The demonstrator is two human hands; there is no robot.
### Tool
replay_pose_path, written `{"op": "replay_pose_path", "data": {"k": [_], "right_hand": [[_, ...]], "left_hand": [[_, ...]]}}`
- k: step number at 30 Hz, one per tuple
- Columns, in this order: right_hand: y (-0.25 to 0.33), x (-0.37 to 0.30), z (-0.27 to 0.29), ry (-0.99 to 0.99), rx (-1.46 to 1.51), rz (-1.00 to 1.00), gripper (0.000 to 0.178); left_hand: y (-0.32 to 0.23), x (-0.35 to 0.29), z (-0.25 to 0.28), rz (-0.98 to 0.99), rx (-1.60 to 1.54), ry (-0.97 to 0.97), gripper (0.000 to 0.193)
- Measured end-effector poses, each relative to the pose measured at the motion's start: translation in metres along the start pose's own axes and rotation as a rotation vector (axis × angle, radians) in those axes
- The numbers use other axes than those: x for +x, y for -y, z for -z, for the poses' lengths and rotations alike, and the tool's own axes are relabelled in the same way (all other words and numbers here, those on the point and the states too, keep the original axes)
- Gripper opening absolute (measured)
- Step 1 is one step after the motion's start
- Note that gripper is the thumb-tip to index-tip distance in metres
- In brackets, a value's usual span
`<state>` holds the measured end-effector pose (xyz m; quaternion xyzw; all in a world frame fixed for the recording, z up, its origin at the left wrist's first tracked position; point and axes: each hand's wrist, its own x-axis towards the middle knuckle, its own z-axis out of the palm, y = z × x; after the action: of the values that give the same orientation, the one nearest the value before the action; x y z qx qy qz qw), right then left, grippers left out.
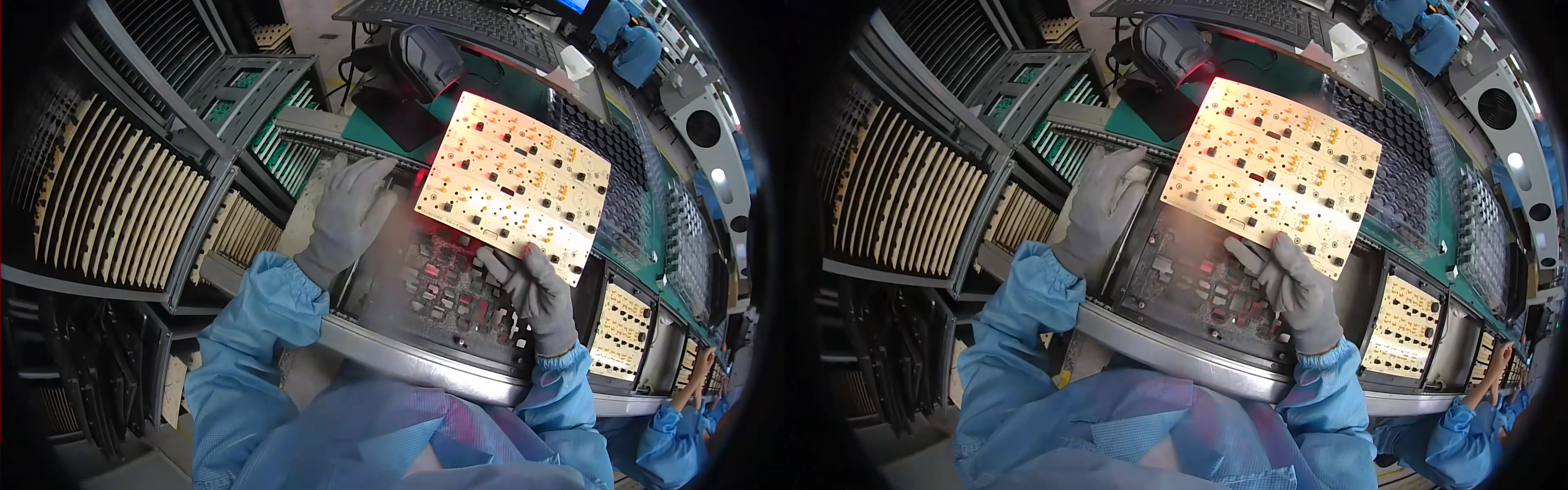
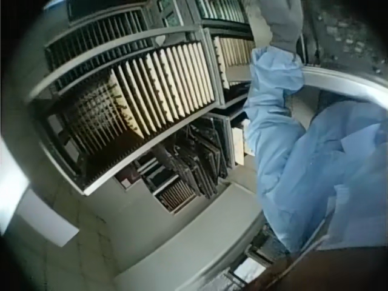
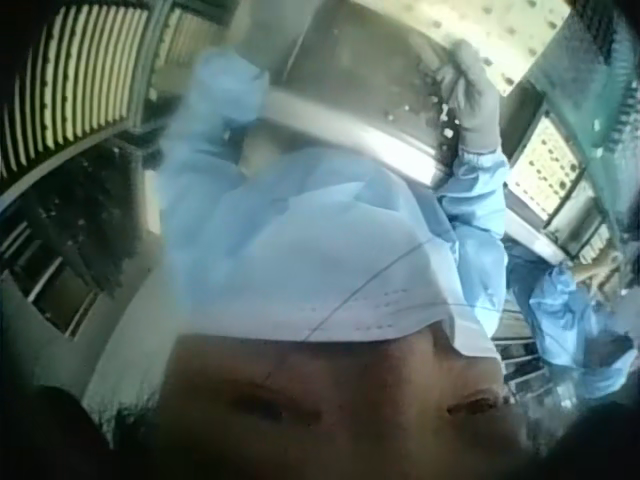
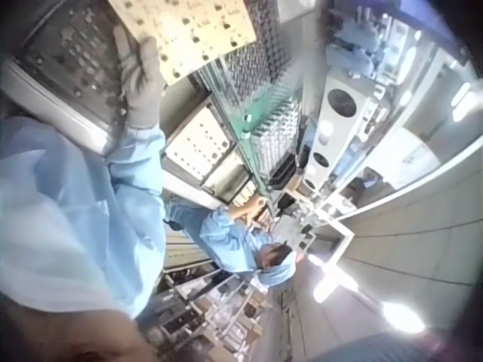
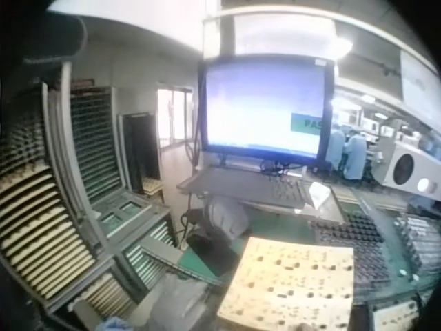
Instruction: The person places fixture frames onto a conveyor, loads circuit boards into the frames, inserts electronic components onto the boards, and slides the assembled units down the line before stacking remaining frames.
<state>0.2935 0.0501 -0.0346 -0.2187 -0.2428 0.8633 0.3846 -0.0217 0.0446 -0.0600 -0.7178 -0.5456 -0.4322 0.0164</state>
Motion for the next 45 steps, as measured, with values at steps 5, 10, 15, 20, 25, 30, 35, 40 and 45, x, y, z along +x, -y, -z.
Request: {"op": "replay_pose_path", "data": {"k": [5,10,15,20,25,30,35,40,45], "right_hand": [[-0.016,-0.04,-0.036,0.001,0.044,-0.087,0.047],[-0.064,-0.099,-0.043,-0.26,0.063,-0.114,0.035],[-0.068,-0.068,-0.037,-0.254,0.38,-0.039,0.044],[-0.055,-0.082,-0.041,-0.278,0.413,-0.109,0.052],[-0.021,-0.13,-0.022,-0.216,0.039,-0.367,0.05],[-0.001,-0.119,-0.014,-0.441,-1.606,0.333,0.036],[-0.014,-0.062,-0.007,-0.031,-2.239,0.438,0.072],[-0.02,-0.059,-0.007,-0.075,-2.279,0.409,0.069],[-0.007,-0.064,-0.007,-0.013,-2.312,0.439,0.063]], "left_hand": [[0.0,0.005,0.013,-0.101,-0.022,-0.128,0.038],[-0.008,0.015,0.028,-0.263,-0.226,-0.106,0.04],[-0.067,0.013,0.029,-0.415,-0.304,0.708,0.046],[-0.077,-0.021,0.009,-0.427,-0.109,0.597,0.052],[-0.064,-0.022,0.014,-0.392,-0.11,0.627,0.056],[-0.052,-0.026,0.037,-0.34,-0.092,0.643,0.056],[-0.046,-0.046,0.041,-0.37,-0.022,0.618,0.037],[-0.049,-0.053,0.045,-0.38,0.035,0.578,0.034],[-0.047,-0.052,0.042,-0.425,0.074,0.601,0.032]]}}
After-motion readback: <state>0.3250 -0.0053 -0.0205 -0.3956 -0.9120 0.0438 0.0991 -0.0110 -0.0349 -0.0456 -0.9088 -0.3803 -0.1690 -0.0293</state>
